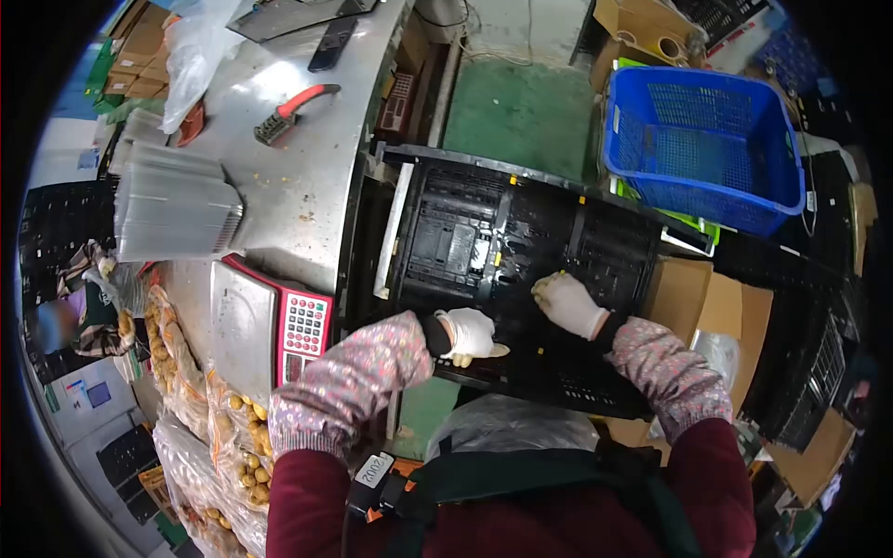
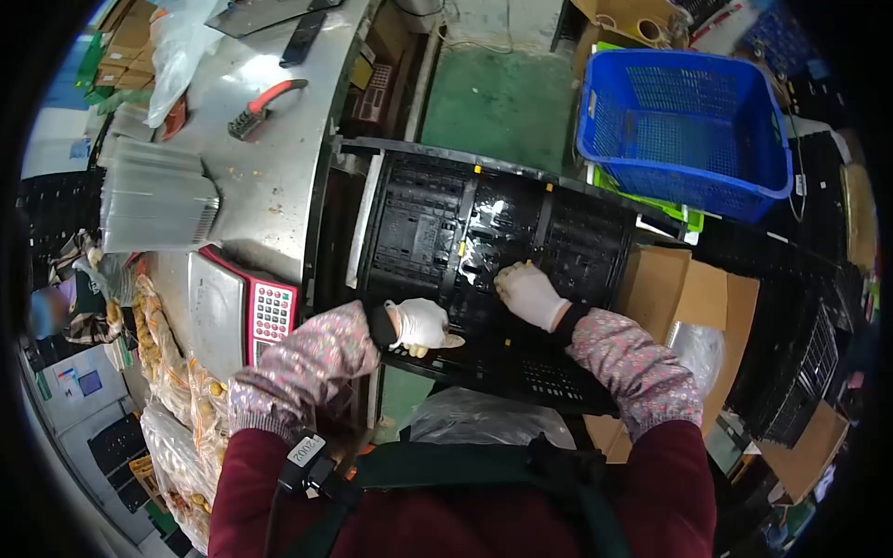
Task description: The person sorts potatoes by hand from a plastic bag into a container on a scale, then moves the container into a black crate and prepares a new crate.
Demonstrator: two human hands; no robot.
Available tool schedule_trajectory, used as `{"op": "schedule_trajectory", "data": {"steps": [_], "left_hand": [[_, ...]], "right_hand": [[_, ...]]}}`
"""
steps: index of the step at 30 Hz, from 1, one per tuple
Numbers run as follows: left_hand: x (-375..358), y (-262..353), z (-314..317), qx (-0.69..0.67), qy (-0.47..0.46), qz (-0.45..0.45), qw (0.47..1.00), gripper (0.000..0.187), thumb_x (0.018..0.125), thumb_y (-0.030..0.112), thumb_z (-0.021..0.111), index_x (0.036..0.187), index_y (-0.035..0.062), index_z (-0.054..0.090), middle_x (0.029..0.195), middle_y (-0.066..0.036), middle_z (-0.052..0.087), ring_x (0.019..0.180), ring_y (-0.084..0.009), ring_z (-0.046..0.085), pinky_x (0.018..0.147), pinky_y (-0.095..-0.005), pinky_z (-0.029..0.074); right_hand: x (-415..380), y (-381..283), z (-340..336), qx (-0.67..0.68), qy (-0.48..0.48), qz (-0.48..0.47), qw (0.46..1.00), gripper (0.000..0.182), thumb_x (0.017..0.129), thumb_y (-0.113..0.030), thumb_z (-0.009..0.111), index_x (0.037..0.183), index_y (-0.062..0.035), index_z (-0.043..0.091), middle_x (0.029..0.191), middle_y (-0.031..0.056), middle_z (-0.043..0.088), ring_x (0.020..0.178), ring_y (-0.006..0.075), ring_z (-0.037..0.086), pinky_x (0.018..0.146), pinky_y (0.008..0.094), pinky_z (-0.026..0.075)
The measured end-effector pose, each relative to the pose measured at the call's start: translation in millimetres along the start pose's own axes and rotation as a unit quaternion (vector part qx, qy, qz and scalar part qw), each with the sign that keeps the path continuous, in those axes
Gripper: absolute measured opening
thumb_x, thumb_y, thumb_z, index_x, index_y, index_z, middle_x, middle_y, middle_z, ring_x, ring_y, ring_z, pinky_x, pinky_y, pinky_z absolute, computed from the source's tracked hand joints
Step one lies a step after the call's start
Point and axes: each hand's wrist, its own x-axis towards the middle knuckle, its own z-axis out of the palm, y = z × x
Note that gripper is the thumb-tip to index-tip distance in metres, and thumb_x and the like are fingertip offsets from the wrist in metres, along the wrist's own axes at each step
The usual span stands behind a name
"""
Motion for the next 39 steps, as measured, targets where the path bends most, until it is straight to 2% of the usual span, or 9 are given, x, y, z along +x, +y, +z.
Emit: {"op": "schedule_trajectory", "data": {"steps": [1,3,5,9,11,17,22,25,39], "left_hand": [[5.9,1.2,-2.5,-0.040,-0.104,-0.040,0.993,0.061,0.088,0.058,0.049,0.088,0.0014,0.072,0.083,-0.018,0.070,0.083,-0.0330,0.069,0.076,-0.0442,0.054],[56.3,-19.6,28.3,0.134,0.113,0.052,0.983,0.052,0.090,0.054,0.051,0.101,0.0069,0.071,0.093,-0.010,0.071,0.094,-0.0241,0.068,0.083,-0.0433,0.052],[84.5,-31.7,36.0,0.357,0.138,0.090,0.919,0.054,0.086,0.053,0.055,0.119,0.0118,0.065,0.125,-0.012,0.060,0.123,-0.0297,0.051,0.101,-0.0523,0.039],[108.8,-55.4,40.4,0.512,0.143,0.161,0.832,0.056,0.086,0.054,0.055,0.129,0.0178,0.060,0.130,-0.005,0.055,0.136,-0.0309,0.034,0.115,-0.0599,0.008],[106.9,-54.7,38.8,0.520,0.172,0.191,0.814,0.053,0.088,0.053,0.052,0.129,0.0196,0.059,0.127,-0.005,0.058,0.131,-0.0289,0.040,0.115,-0.0614,0.007],[116.7,-70.3,49.7,0.354,0.326,0.263,0.836,0.038,0.084,0.044,0.058,0.076,0.0097,0.073,0.077,-0.009,0.068,0.084,-0.0258,0.063,0.089,-0.0393,0.041],[115.0,-64.4,42.0,0.379,0.342,0.225,0.830,0.033,0.082,0.038,0.058,0.060,0.0141,0.066,0.065,-0.006,0.062,0.070,-0.0250,0.058,0.081,-0.0380,0.040],[126.0,-75.9,47.2,0.367,0.389,0.258,0.804,0.038,0.083,0.035,0.057,0.052,0.0142,0.064,0.051,-0.007,0.056,0.059,-0.0264,0.056,0.082,-0.0404,0.039],[133.8,-65.5,55.4,0.372,0.345,0.261,0.821,0.024,0.078,0.026,0.058,0.062,0.0148,0.070,0.061,-0.008,0.063,0.062,-0.0274,0.060,0.088,-0.0437,0.043]], "right_hand": [[-9.1,0.3,16.5,-0.008,-0.025,-0.006,1.000,0.014,0.084,-0.019,0.059,0.084,-0.0062,0.066,0.086,0.0097,0.065,0.085,0.0296,0.061,0.077,0.0403,0.047],[-19.6,-3.2,36.9,-0.081,-0.096,-0.022,0.992,0.015,0.084,-0.019,0.058,0.081,-0.0086,0.069,0.087,0.0080,0.066,0.089,0.0275,0.061,0.087,0.0391,0.044],[-27.6,-3.0,50.8,-0.173,-0.142,-0.039,0.974,0.015,0.084,-0.022,0.059,0.078,-0.0104,0.069,0.086,0.0084,0.065,0.093,0.0277,0.060,0.092,0.0415,0.042],[-26.0,-6.8,51.1,-0.196,-0.169,-0.048,0.965,0.018,0.083,-0.025,0.060,0.078,-0.0108,0.070,0.086,0.0087,0.065,0.095,0.0281,0.059,0.094,0.0443,0.040],[-23.2,-8.1,48.1,-0.216,-0.188,-0.059,0.956,0.020,0.082,-0.027,0.060,0.081,-0.0110,0.073,0.090,0.0086,0.066,0.097,0.0277,0.058,0.092,0.0448,0.041],[-25.8,-11.6,19.0,-0.168,-0.193,0.096,0.962,0.023,0.086,-0.030,0.061,0.080,-0.0099,0.071,0.076,0.0070,0.068,0.078,0.0250,0.064,0.068,0.0396,0.049],[-27.0,-24.8,5.9,-0.194,-0.132,-0.060,0.970,0.022,0.083,-0.028,0.062,0.095,-0.0103,0.068,0.097,0.0074,0.062,0.099,0.0247,0.057,0.087,0.0367,0.044],[-30.4,-29.1,17.9,-0.231,-0.202,0.001,0.952,0.026,0.086,-0.036,0.061,0.096,-0.0128,0.070,0.101,0.0078,0.062,0.107,0.0259,0.054,0.104,0.0474,0.034],[-35.1,-15.1,33.7,-0.136,0.015,-0.066,0.988,0.041,0.086,-0.035,0.061,0.055,-0.0090,0.064,0.058,0.0051,0.057,0.067,0.0238,0.056,0.068,0.0366,0.042]]}}
